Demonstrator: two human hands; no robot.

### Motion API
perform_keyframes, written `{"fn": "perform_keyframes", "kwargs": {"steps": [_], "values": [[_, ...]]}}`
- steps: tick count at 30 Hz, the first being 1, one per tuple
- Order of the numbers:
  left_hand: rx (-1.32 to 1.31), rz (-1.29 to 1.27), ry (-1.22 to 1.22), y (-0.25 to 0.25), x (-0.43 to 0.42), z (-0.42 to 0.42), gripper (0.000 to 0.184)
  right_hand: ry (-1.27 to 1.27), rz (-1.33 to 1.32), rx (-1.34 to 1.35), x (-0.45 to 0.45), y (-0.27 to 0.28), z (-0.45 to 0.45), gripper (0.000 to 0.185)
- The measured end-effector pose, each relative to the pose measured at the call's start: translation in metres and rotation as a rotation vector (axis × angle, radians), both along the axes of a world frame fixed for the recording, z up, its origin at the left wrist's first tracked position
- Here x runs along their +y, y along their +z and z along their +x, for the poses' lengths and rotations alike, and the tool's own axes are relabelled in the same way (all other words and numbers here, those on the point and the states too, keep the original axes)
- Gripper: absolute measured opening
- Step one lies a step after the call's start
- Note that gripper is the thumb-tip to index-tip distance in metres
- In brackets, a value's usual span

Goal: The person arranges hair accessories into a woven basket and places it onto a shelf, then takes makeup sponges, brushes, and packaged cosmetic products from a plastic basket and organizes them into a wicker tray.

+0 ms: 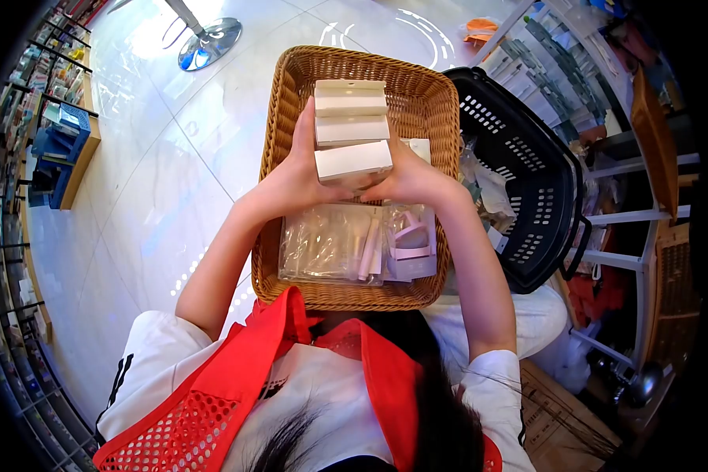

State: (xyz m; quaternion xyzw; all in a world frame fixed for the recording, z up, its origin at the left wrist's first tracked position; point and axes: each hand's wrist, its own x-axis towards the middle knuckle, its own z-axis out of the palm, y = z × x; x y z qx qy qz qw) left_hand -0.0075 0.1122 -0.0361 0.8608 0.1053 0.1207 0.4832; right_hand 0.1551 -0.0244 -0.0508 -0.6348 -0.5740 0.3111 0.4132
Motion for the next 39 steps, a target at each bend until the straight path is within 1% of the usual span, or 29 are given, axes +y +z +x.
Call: {"fn": "perform_keyframes", "kwargs": {"steps": [2, 4, 6, 7, 8, 9, 10, 11, 12, 13, 14, 15, 16, 17, 19, 20, 21, 23, 24, 26, 27, 28, 31, 33, 34, 35, 37, 38, 39], "values": [[-0.023, 0.057, -0.024, -0.004, 0.004, 0.005, 0.125, 0.022, -0.060, 0.008, 0.001, -0.005, 0.004, 0.127], [-0.082, 0.113, -0.049, -0.007, 0.010, 0.011, 0.123, -0.035, -0.021, -0.009, 0.004, -0.008, 0.006, 0.128], [-0.093, 0.016, -0.042, -0.005, 0.014, 0.014, 0.121, -0.088, 0.058, -0.044, 0.008, -0.011, 0.006, 0.126], [-0.100, -0.032, -0.039, -0.004, 0.015, 0.016, 0.120, -0.131, 0.054, -0.015, 0.009, -0.009, 0.004, 0.124], [-0.126, -0.230, -0.035, -0.006, 0.017, 0.019, 0.118, -0.175, 0.050, 0.014, 0.011, -0.003, 0.000, 0.123], [-0.131, -0.290, -0.035, -0.005, 0.017, 0.019, 0.115, -0.218, 0.045, 0.043, 0.011, 0.001, -0.002, 0.121], [-0.136, -0.350, -0.034, -0.001, 0.017, 0.018, 0.113, -0.238, 0.052, 0.103, 0.011, -0.001, -0.002, 0.115], [-0.142, -0.410, -0.032, 0.000, 0.017, 0.016, 0.110, -0.237, 0.073, 0.285, 0.008, 0.006, -0.004, 0.111], [-0.153, -0.307, -0.109, -0.004, 0.019, 0.012, 0.103, -0.234, 0.094, 0.467, 0.004, 0.021, -0.009, 0.107], [-0.145, -0.366, -0.157, 0.001, 0.018, 0.008, 0.101, -0.232, 0.114, 0.649, 0.002, 0.029, -0.012, 0.104], [-0.136, -0.425, -0.206, 0.010, 0.015, 0.004, 0.099, -0.209, 0.172, 0.766, -0.005, 0.027, -0.008, 0.078], [-0.127, -0.485, -0.256, 0.015, 0.013, 0.000, 0.097, -0.217, 0.202, 0.941, -0.015, 0.021, -0.001, 0.071], [-0.090, -0.495, -0.236, 0.013, 0.012, -0.002, 0.088, -0.223, 0.234, 1.115, -0.027, 0.011, 0.008, 0.064], [0.132, -0.294, -0.249, 0.017, 0.010, -0.004, 0.086, -0.230, 0.266, 1.289, -0.037, 0.005, 0.014, 0.057], [0.562, 0.121, -0.268, 0.034, 0.002, -0.009, 0.083, -0.199, 0.513, 1.613, -0.050, 0.012, 0.014, 0.050], [0.562, 0.487, -0.276, 0.023, -0.004, -0.015, 0.062, -0.157, 0.524, 1.624, -0.060, 0.021, 0.010, 0.056], [0.558, 0.580, -0.321, 0.017, -0.006, -0.015, 0.058, -0.229, 0.545, 1.712, -0.068, 0.019, 0.011, 0.063], [0.547, 0.766, -0.412, 0.008, -0.010, -0.015, 0.053, -0.327, 0.550, 1.682, -0.080, 0.025, 0.005, 0.065], [0.419, 0.734, -0.392, -0.007, -0.005, -0.015, 0.048, -0.339, 0.555, 1.661, -0.088, 0.022, 0.003, 0.065], [0.577, 0.525, -0.503, 0.010, -0.004, -0.004, 0.047, -0.364, 0.563, 1.616, -0.105, 0.009, -0.001, 0.066], [0.652, 0.419, -0.557, 0.017, -0.005, 0.000, 0.046, -0.428, 0.596, 1.577, -0.111, 0.004, -0.004, 0.069], [0.464, 0.344, -0.551, 0.019, -0.001, -0.005, 0.041, -0.453, 0.602, 1.552, -0.119, 0.002, -0.006, 0.068], [0.503, 0.228, -0.430, 0.059, 0.016, -0.012, 0.036, -0.465, 0.543, 1.513, -0.138, 0.004, -0.016, 0.066], [0.472, 0.020, -0.128, 0.061, 0.030, -0.027, 0.033, -0.399, 0.449, 1.507, -0.144, 0.010, -0.028, 0.065], [0.295, -0.062, -0.010, 0.061, 0.035, -0.034, 0.033, -0.329, 0.372, 1.501, -0.146, 0.015, -0.037, 0.064], [0.361, -0.159, 0.137, 0.071, 0.040, -0.041, 0.036, -0.249, 0.295, 1.503, -0.146, 0.020, -0.045, 0.064], [0.137, -0.270, 0.367, 0.061, 0.053, -0.051, 0.037, -0.088, 0.128, 1.499, -0.138, 0.030, -0.065, 0.063], [-0.014, -0.393, 0.494, 0.057, 0.052, -0.051, 0.038, -0.061, 0.038, 1.486, -0.128, 0.034, -0.079, 0.063], [-0.075, -0.445, 0.552, 0.054, 0.052, -0.052, 0.038, -0.065, -0.047, 1.466, -0.115, 0.037, -0.092, 0.063]]}}
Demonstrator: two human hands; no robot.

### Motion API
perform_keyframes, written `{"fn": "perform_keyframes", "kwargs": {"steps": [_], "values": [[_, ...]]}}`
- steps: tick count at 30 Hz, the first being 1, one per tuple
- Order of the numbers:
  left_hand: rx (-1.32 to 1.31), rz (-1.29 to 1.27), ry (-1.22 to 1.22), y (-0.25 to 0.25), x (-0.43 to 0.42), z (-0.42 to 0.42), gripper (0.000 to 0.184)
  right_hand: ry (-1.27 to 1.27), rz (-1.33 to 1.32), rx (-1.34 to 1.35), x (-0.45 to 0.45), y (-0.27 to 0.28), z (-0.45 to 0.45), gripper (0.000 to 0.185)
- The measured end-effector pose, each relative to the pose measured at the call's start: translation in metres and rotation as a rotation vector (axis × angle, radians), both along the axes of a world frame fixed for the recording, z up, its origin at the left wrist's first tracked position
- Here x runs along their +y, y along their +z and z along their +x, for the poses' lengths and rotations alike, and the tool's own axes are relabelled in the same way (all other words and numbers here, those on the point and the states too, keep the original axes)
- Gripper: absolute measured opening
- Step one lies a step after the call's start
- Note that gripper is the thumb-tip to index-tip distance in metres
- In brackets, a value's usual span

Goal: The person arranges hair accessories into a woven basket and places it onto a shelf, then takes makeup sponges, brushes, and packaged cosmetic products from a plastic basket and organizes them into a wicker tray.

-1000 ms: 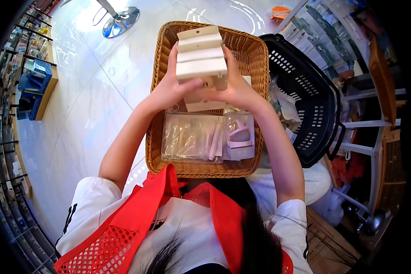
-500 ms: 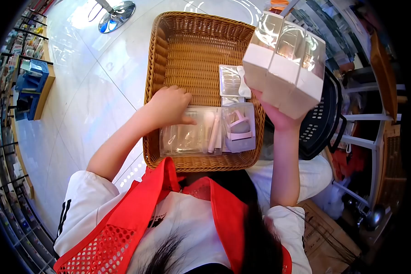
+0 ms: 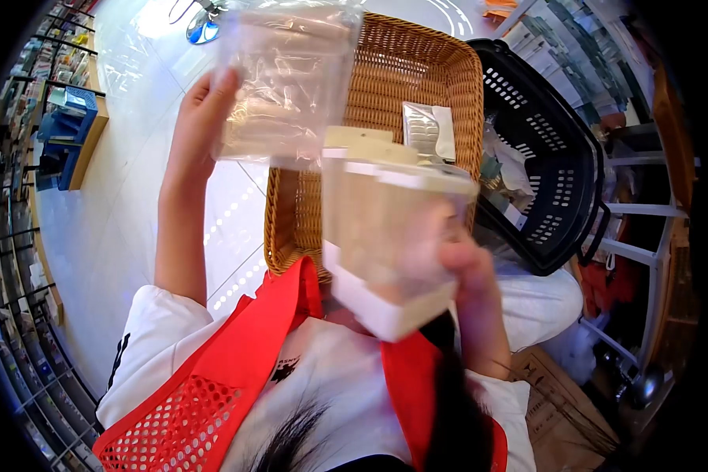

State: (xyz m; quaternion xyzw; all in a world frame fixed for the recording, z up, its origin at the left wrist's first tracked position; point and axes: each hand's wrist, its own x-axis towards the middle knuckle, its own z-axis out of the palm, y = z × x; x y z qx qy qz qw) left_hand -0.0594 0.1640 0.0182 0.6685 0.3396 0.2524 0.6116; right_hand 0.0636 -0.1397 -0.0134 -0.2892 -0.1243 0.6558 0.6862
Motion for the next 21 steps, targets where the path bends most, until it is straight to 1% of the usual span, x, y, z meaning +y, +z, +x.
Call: {"fn": "perform_keyframes", "kwargs": {"steps": [2, 4, 7, 10, 13, 16, 17, 20, 21], "values": [[-0.126, -0.077, 0.139, -0.005, 0.001, -0.004, 0.038, -0.029, -0.181, -0.098, 0.027, 0.012, -0.022, 0.064], [-0.089, -0.018, 0.133, -0.013, 0.002, -0.010, 0.035, -0.091, -0.201, -0.229, 0.041, 0.014, -0.033, 0.062], [-0.080, 0.054, 0.141, -0.022, 0.002, -0.017, 0.031, -0.091, -0.219, -0.220, 0.043, -0.004, -0.039, 0.063], [-0.195, 0.022, 0.271, -0.027, 0.007, -0.018, 0.031, -0.107, -0.284, -0.220, 0.044, -0.013, -0.037, 0.058], [-0.421, -0.251, 0.366, -0.021, 0.007, -0.012, 0.040, -0.125, -0.376, -0.160, 0.054, -0.023, -0.032, 0.056], [-0.525, -0.355, 0.330, -0.024, -0.005, -0.002, 0.046, -0.121, -0.379, -0.219, 0.067, -0.024, -0.035, 0.053], [-0.514, -0.407, 0.353, -0.020, -0.016, 0.005, 0.048, -0.110, -0.367, -0.216, 0.071, -0.028, -0.039, 0.052], [-0.496, -0.476, 0.252, -0.033, -0.031, 0.012, 0.047, -0.131, -0.334, -0.357, 0.079, -0.023, -0.048, 0.053], [-0.451, -0.486, 0.246, -0.037, -0.036, 0.015, 0.047, -0.127, -0.276, -0.415, 0.080, -0.025, -0.049, 0.054]]}}
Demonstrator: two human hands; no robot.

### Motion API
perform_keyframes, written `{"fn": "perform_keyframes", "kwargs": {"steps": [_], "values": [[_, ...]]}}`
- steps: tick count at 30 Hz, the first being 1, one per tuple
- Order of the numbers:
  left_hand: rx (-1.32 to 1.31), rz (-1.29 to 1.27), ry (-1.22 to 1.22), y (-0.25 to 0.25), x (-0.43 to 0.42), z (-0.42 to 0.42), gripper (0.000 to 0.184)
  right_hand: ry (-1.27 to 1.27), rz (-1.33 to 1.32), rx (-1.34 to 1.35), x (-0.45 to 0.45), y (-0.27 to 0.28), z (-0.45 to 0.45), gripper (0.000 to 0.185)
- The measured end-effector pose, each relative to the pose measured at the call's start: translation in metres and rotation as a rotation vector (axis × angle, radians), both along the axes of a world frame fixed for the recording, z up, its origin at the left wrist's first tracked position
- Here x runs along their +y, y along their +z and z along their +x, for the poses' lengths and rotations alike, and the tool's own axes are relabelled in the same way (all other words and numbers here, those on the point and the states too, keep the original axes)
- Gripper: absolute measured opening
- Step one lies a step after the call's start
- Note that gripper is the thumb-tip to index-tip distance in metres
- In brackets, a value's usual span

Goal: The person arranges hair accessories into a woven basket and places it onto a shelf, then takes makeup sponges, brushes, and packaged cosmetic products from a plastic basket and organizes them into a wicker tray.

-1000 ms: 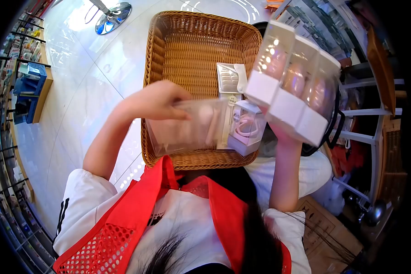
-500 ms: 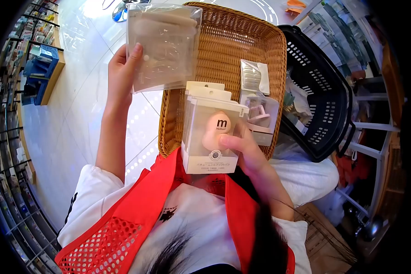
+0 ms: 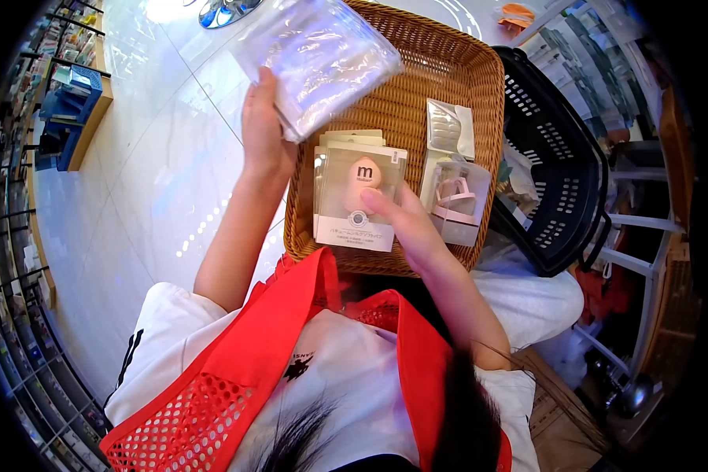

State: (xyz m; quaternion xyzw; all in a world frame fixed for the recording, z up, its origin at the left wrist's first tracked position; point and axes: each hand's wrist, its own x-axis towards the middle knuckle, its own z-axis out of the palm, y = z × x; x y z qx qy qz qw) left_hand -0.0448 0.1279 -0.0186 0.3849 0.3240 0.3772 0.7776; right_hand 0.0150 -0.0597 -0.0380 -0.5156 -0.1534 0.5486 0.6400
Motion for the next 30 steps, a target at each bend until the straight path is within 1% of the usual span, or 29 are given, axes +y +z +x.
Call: {"fn": "perform_keyframes", "kwargs": {"steps": [2, 4, 6, 9, 10, 12, 13, 14, 17, 18, 19, 21, 22, 25, 26, 27, 29, 30], "values": [[-0.016, 0.001, 0.030, -0.002, -0.011, 0.004, 0.041, 0.044, 0.100, -0.119, 0.000, -0.011, -0.003, 0.056], [-0.030, 0.004, 0.063, 0.000, -0.018, 0.007, 0.034, 0.001, 0.067, -0.318, -0.002, -0.025, -0.015, 0.056], [-0.050, 0.010, 0.087, 0.002, -0.022, 0.010, 0.028, -0.009, 0.060, -0.355, -0.005, -0.022, -0.018, 0.055], [-0.022, 0.097, 0.103, -0.009, -0.020, 0.015, 0.027, 0.023, 0.034, -0.382, -0.008, 0.002, -0.019, 0.054], [0.000, 0.140, 0.098, -0.014, -0.017, 0.015, 0.029, 0.024, 0.014, -0.382, -0.010, 0.014, -0.021, 0.049], [0.044, 0.224, 0.081, -0.021, -0.016, 0.016, 0.033, 0.176, -0.168, -0.385, -0.017, 0.013, -0.016, 0.047], [0.030, 0.202, 0.079, -0.021, -0.018, 0.019, 0.032, 0.250, -0.261, -0.386, -0.022, 0.012, -0.012, 0.046], [0.016, 0.179, 0.077, -0.020, -0.022, 0.021, 0.032, 0.259, -0.252, -0.405, -0.025, 0.006, -0.009, 0.045], [0.000, 0.154, 0.043, -0.019, -0.025, 0.028, 0.032, 0.203, -0.160, -0.068, -0.031, -0.002, -0.003, 0.043], [0.001, 0.152, 0.030, -0.020, -0.025, 0.029, 0.032, 0.132, -0.169, -0.022, -0.032, 0.006, -0.002, 0.039], [0.011, 0.177, 0.018, -0.019, -0.024, 0.029, 0.032, 0.073, -0.170, -0.025, -0.034, 0.007, -0.001, 0.038], [0.028, 0.232, -0.006, -0.016, -0.018, 0.031, 0.032, -0.046, -0.168, -0.034, -0.039, 0.008, 0.001, 0.038], [0.006, 0.299, 0.013, -0.014, -0.015, 0.035, 0.030, -0.073, -0.229, -0.086, -0.045, 0.000, 0.004, 0.037], [0.284, 0.505, -0.125, 0.001, 0.012, 0.040, 0.029, -0.283, -0.034, -0.064, -0.066, 0.024, 0.011, 0.037], [0.276, 0.622, -0.088, 0.008, 0.015, 0.049, 0.028, -0.368, 0.003, -0.078, -0.075, 0.029, 0.016, 0.038], [0.321, 0.729, -0.139, 0.009, 0.028, 0.053, 0.027, -0.453, 0.040, -0.093, -0.086, 0.031, 0.022, 0.038], [0.468, 0.810, -0.352, 0.008, 0.055, 0.064, 0.029, -0.599, 0.056, -0.147, -0.112, 0.026, 0.038, 0.042], [0.595, 0.817, -0.540, 0.012, 0.065, 0.067, 0.031, -0.670, 0.033, -0.104, -0.125, 0.022, 0.046, 0.042]]}}
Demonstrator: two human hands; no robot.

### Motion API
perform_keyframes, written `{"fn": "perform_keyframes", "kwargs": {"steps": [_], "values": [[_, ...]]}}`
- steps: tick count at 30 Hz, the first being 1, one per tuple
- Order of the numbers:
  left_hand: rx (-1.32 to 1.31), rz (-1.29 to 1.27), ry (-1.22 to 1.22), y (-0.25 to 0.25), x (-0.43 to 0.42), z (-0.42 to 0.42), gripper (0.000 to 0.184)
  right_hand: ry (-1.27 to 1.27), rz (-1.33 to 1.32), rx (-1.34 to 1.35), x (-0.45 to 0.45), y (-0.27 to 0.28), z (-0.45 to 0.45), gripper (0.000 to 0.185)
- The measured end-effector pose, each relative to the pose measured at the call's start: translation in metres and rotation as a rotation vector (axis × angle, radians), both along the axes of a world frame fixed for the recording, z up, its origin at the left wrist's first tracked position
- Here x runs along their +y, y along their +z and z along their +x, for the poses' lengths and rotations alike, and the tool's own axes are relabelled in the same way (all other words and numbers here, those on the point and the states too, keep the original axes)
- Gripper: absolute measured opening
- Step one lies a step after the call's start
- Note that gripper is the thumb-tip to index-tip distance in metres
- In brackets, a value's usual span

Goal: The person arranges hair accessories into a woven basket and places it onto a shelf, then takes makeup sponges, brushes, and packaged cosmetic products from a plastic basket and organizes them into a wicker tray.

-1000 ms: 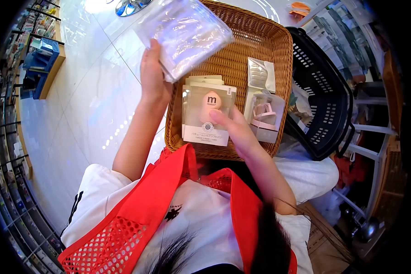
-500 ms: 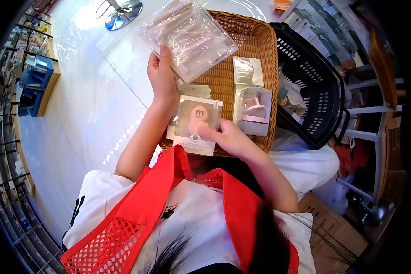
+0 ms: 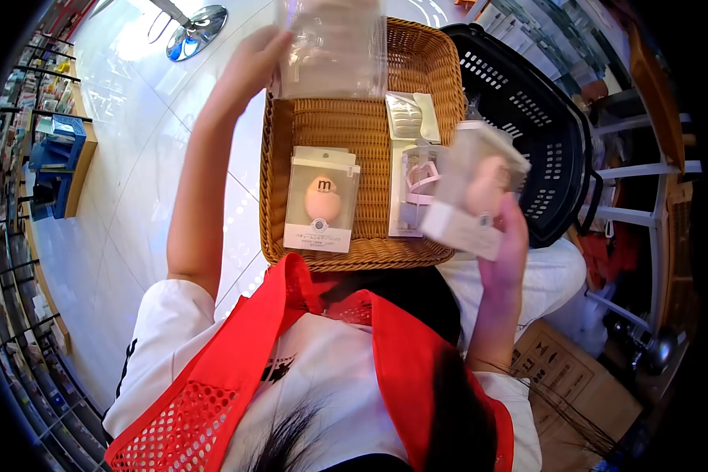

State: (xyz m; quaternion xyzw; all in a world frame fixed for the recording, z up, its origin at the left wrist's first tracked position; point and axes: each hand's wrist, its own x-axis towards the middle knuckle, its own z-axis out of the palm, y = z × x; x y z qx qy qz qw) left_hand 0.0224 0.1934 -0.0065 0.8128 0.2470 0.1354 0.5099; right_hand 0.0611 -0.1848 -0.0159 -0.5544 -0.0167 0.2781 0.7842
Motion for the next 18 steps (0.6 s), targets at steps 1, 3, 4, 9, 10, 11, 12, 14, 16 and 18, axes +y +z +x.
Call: {"fn": "perform_keyframes", "kwargs": {"steps": [1, 3, 4, 9, 10, 11, 12, 14, 16, 18], "values": [[0.067, 0.093, -0.072, -0.003, 0.002, 0.006, 0.031, -0.071, -0.004, 0.048, -0.013, -0.004, 0.007, 0.043], [0.199, 0.280, -0.218, -0.013, 0.003, 0.017, 0.029, -0.113, 0.070, 0.085, -0.029, -0.007, 0.015, 0.044], [0.265, 0.534, -0.289, -0.017, 0.002, 0.023, 0.025, -0.134, 0.064, 0.096, -0.035, -0.007, 0.016, 0.044], [0.055, 0.955, -0.075, -0.043, -0.007, 0.032, 0.023, -0.119, 0.074, 0.112, -0.051, -0.022, 0.012, 0.044], [-0.092, 1.087, -0.102, -0.048, -0.006, 0.032, 0.026, -0.144, 0.066, 0.119, -0.048, -0.024, 0.010, 0.043], [-0.243, 1.216, -0.128, -0.053, -0.007, 0.033, 0.028, -0.125, 0.055, 0.142, -0.047, -0.027, 0.010, 0.043], [-0.246, 1.267, -0.167, -0.057, -0.009, 0.034, 0.034, -0.106, 0.044, 0.168, -0.048, -0.029, 0.011, 0.043], [-0.246, 1.223, -0.238, -0.063, -0.016, 0.030, 0.033, -0.102, 0.029, 0.213, -0.040, -0.028, 0.010, 0.043], [-0.213, 1.184, -0.309, -0.068, -0.022, 0.025, 0.032, -0.081, 0.039, 0.225, -0.039, -0.037, 0.012, 0.043], [-0.196, 1.024, -0.197, -0.080, -0.025, 0.023, 0.032, -0.033, 0.069, 0.277, -0.036, -0.039, 0.011, 0.042]]}}
